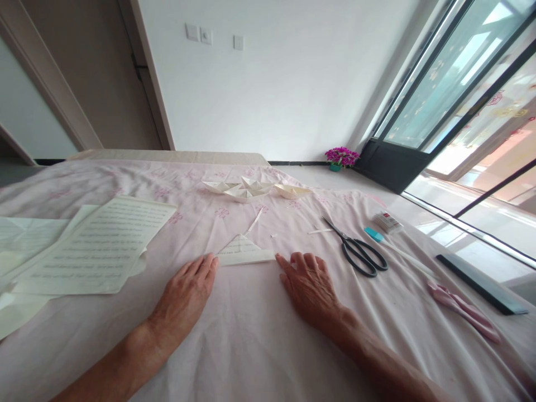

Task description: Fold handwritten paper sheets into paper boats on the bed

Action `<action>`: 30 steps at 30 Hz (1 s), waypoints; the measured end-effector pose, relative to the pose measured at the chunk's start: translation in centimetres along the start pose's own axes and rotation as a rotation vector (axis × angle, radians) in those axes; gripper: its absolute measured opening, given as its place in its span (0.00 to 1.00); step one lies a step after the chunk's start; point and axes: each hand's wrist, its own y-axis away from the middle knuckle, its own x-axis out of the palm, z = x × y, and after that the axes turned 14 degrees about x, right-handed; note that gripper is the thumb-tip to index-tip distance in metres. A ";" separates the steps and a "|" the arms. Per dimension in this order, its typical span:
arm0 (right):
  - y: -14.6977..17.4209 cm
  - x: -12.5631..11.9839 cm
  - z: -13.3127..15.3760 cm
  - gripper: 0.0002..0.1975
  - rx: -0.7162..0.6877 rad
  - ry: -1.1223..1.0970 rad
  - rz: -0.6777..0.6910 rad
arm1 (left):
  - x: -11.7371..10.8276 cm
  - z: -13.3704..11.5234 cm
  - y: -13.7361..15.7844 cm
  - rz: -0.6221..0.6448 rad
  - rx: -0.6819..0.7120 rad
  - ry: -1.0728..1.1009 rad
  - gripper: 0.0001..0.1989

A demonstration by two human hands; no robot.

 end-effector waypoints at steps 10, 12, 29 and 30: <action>-1.2 1.4 -0.7 0.23 0.074 -0.126 -0.089 | -0.8 0.5 -0.8 -0.025 -0.083 0.107 0.18; -2.0 1.7 -0.6 0.24 -0.004 -0.180 -0.123 | -0.9 0.4 -1.3 -0.055 -0.114 0.120 0.14; -5.4 0.6 -0.5 0.39 -0.140 -0.455 -0.029 | 1.5 2.4 -3.5 -0.177 0.106 0.069 0.11; -5.4 1.1 -0.4 0.39 -0.137 -0.448 -0.003 | 1.5 2.4 -3.7 -0.174 0.118 0.060 0.12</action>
